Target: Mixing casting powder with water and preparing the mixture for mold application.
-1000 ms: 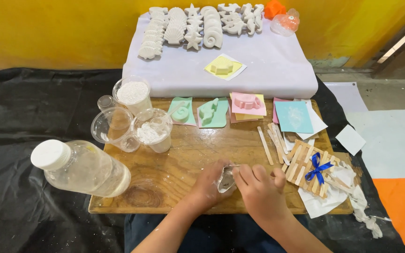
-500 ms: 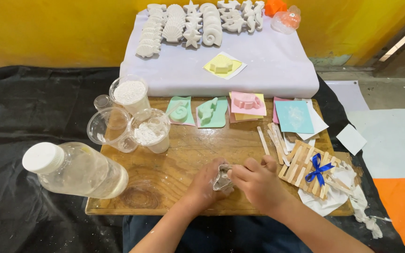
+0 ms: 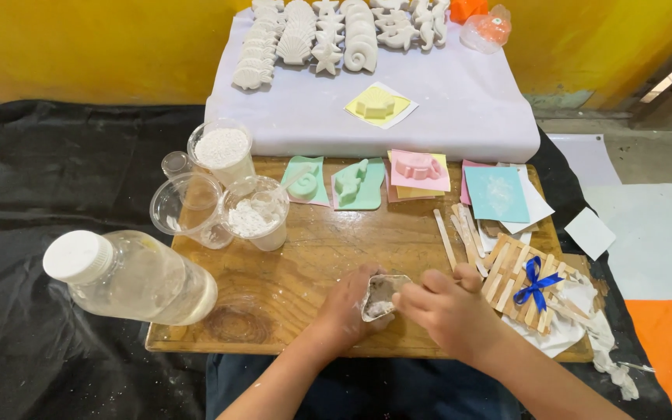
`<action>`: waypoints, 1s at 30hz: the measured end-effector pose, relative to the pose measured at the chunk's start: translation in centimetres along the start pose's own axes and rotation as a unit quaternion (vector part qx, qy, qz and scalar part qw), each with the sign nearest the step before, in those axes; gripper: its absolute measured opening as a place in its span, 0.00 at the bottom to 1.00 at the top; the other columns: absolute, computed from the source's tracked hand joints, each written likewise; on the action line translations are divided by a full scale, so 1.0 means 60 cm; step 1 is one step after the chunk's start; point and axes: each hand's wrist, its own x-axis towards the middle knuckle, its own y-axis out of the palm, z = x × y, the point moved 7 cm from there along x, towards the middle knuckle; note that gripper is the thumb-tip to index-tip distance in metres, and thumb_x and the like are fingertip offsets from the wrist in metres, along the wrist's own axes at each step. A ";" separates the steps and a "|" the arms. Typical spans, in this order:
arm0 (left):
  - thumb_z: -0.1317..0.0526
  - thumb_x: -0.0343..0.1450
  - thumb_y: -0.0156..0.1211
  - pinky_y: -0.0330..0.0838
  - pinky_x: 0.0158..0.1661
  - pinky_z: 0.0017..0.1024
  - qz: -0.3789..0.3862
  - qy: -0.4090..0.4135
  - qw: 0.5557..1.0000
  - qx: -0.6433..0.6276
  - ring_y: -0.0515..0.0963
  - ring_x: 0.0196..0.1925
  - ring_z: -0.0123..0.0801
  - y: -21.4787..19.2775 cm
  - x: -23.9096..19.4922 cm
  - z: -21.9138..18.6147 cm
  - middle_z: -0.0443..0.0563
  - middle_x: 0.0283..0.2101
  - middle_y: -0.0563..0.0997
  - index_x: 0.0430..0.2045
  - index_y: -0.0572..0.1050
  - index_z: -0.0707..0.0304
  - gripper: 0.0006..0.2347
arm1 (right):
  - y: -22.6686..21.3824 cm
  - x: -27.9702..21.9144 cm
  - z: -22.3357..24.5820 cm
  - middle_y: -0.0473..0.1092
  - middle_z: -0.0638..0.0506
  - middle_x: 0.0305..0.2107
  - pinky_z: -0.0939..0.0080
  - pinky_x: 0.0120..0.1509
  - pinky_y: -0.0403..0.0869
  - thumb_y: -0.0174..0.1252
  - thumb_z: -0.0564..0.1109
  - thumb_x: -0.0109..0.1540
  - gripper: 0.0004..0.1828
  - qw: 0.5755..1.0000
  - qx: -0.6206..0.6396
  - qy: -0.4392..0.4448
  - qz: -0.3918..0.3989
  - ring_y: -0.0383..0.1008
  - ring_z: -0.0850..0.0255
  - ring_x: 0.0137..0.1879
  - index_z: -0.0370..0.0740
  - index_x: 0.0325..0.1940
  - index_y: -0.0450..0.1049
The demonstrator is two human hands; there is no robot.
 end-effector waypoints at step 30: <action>0.55 0.58 0.73 0.69 0.39 0.38 0.051 0.004 0.999 -0.018 0.78 0.40 0.45 -0.012 -0.005 -0.027 0.50 0.40 0.79 0.47 0.67 0.50 0.25 | -0.005 0.011 0.003 0.57 0.68 0.28 0.56 0.51 0.46 0.51 0.35 0.62 0.18 0.999 -0.018 -0.010 -0.033 0.60 0.66 0.41 0.59 0.25 0.64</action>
